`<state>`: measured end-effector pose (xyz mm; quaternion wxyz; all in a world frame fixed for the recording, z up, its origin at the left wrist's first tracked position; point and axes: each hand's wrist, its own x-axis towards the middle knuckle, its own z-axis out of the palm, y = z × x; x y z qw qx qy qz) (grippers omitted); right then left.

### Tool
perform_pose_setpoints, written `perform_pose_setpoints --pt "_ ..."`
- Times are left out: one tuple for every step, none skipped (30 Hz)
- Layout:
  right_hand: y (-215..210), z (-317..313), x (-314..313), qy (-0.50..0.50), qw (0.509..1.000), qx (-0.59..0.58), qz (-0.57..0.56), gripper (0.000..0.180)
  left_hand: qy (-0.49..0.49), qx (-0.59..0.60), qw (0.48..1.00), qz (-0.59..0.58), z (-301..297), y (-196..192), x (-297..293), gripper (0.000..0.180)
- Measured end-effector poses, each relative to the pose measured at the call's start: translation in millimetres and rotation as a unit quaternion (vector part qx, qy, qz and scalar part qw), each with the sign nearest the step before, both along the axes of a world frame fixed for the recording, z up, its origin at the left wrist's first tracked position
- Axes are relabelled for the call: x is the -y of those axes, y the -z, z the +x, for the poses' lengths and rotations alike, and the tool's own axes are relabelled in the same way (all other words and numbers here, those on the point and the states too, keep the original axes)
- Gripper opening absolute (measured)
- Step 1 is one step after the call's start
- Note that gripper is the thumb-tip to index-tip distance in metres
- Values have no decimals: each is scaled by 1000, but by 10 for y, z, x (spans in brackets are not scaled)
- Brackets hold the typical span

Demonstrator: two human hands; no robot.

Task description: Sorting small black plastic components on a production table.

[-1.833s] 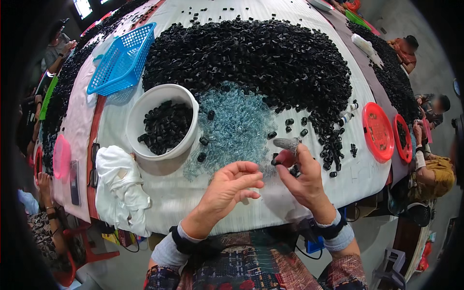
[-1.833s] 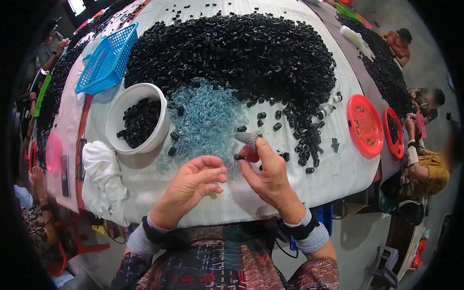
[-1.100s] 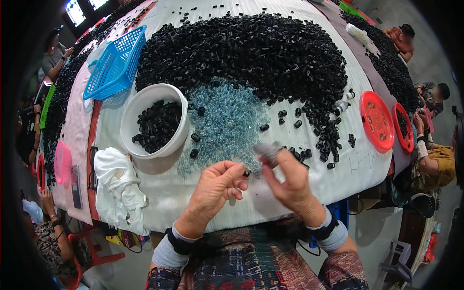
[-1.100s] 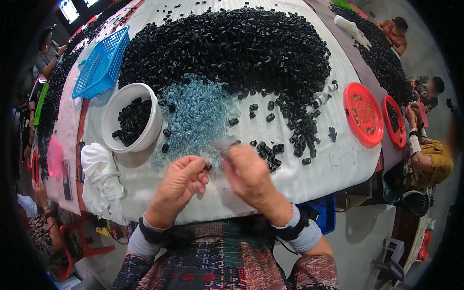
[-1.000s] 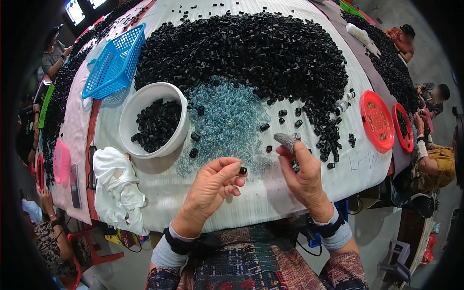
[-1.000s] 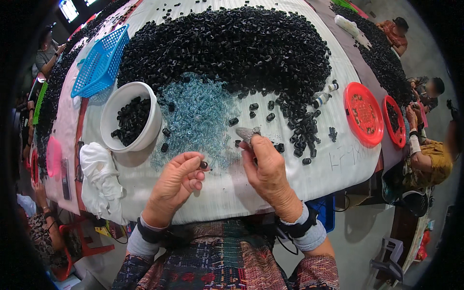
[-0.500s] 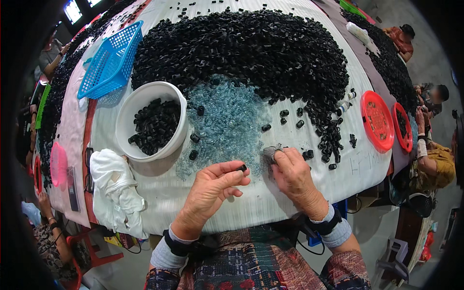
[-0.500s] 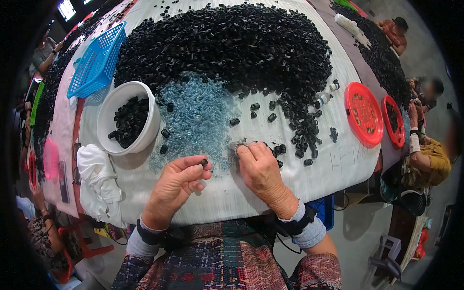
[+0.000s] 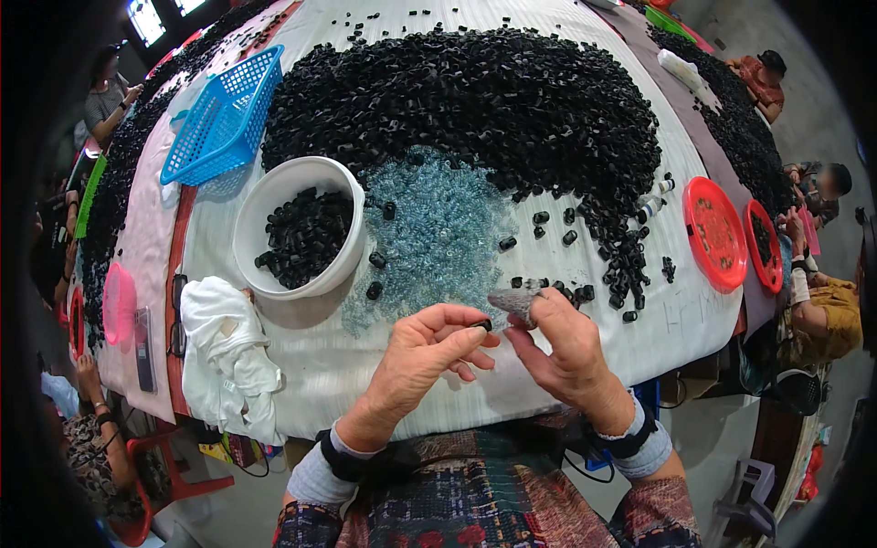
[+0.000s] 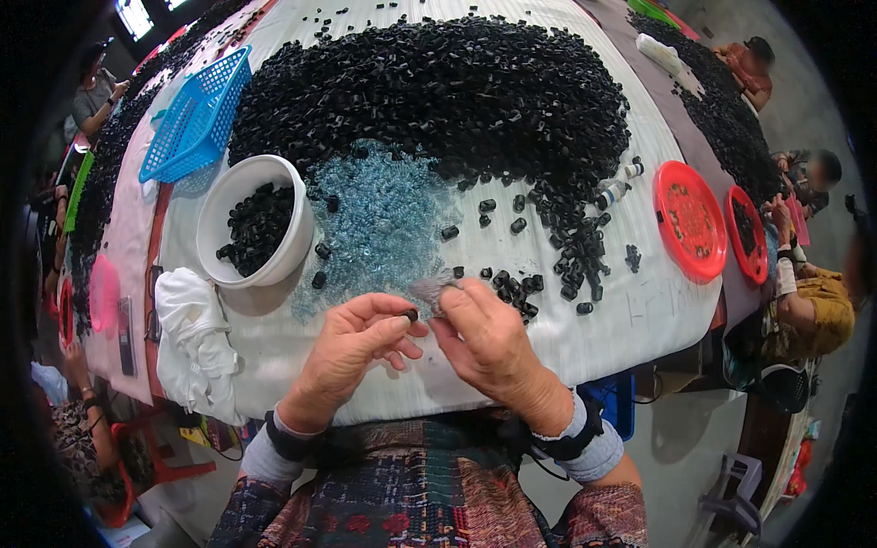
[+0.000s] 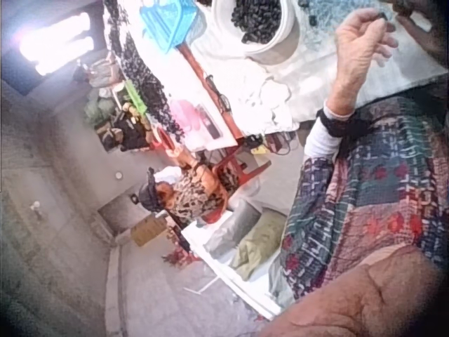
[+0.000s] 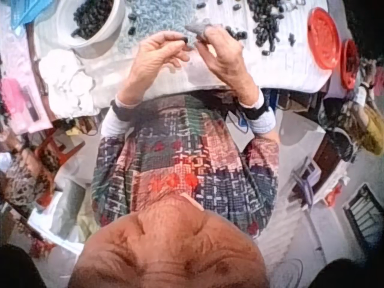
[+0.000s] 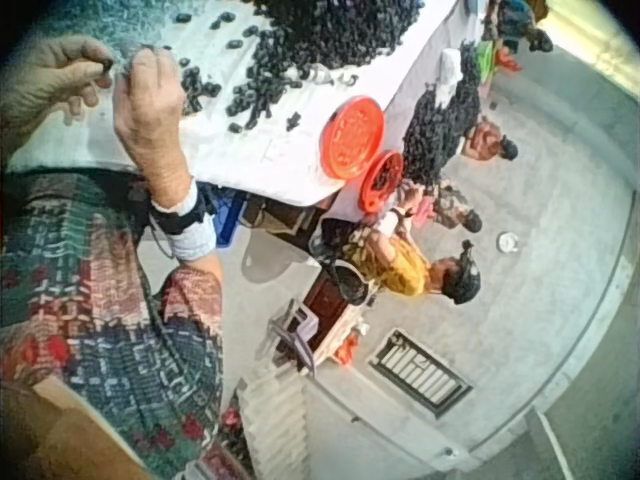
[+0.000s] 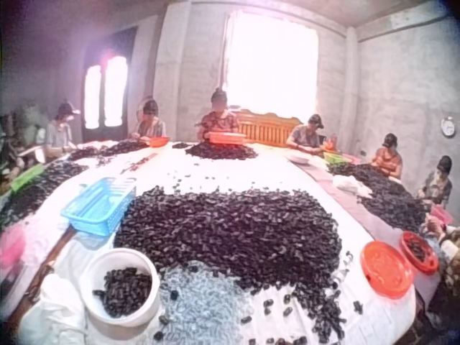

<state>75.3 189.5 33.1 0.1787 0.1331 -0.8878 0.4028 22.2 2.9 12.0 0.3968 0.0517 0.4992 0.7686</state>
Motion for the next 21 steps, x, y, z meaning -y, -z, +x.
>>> perform_pose_setpoints --pt "-30 -8 15 -14 1000 -18 6 30 1 -1 1000 0 6 -8 -10 26" --pt "-45 -8 22 -21 1000 -19 7 29 -2 -10 1000 4 15 -14 -16 26" --pt "-42 -4 20 -21 1000 -20 7 29 -5 -19 1000 8 22 -18 -22 26" --pt "-32 3 20 -15 1000 -22 13 28 -5 -20 1000 7 27 -20 -26 26" --pt "-26 6 21 -9 1000 -24 19 27 0 -34 999 -3 30 -20 -29 27" --pt "-27 10 19 -9 1000 -24 18 27 6 -48 999 -14 36 -19 -31 27" --pt "-30 16 13 -13 999 -22 24 27 6 -48 999 -14 42 -17 -35 27" --pt "-31 19 12 -16 999 -20 30 26 12 -54 998 -17 49 -15 -42 26" --pt "-32 21 16 -16 999 -20 29 26 18 -60 998 -19 52 -13 -46 25" --pt "-31 22 21 -19 999 -20 33 26 17 -60 998 -20 50 -6 -48 25" --pt "-30 21 25 -22 999 -20 38 26 22 -61 998 -19 45 2 -50 24" --pt "-32 18 30 -22 999 -20 37 26 26 -62 998 -18 43 6 -52 24" --pt "-33 11 38 -23 999 -30 37 26 26 -61 998 -19 44 4 -53 24" --pt "-33 6 44 -24 998 -39 38 26 30 -65 997 -22 46 0 -52 24" --pt "-27 2 40 -24 998 -39 38 26 34 -68 997 -25 47 0 -55 24" --pt "-16 0 35 -24 1000 -18 3 26 34 -68 997 -25 47 15 -57 24" --pt "-5 -1 30 -24 999 3 -32 26 31 -55 998 -21 47 41 -60 24" --pt "4 -2 29 -25 999 3 -32 26 27 -42 999 -17 43 54 -62 25" --pt "13 0 29 -20 999 0 -29 26 26 -43 999 -16 36 52 -64 25" --pt "21 -5 29 -15 1000 -2 -27 26 30 -41 999 -16 29 47 -67 25" --pt "36 -10 33 -15 1000 -2 -27 26 35 -40 998 -16 28 47 -69 25"
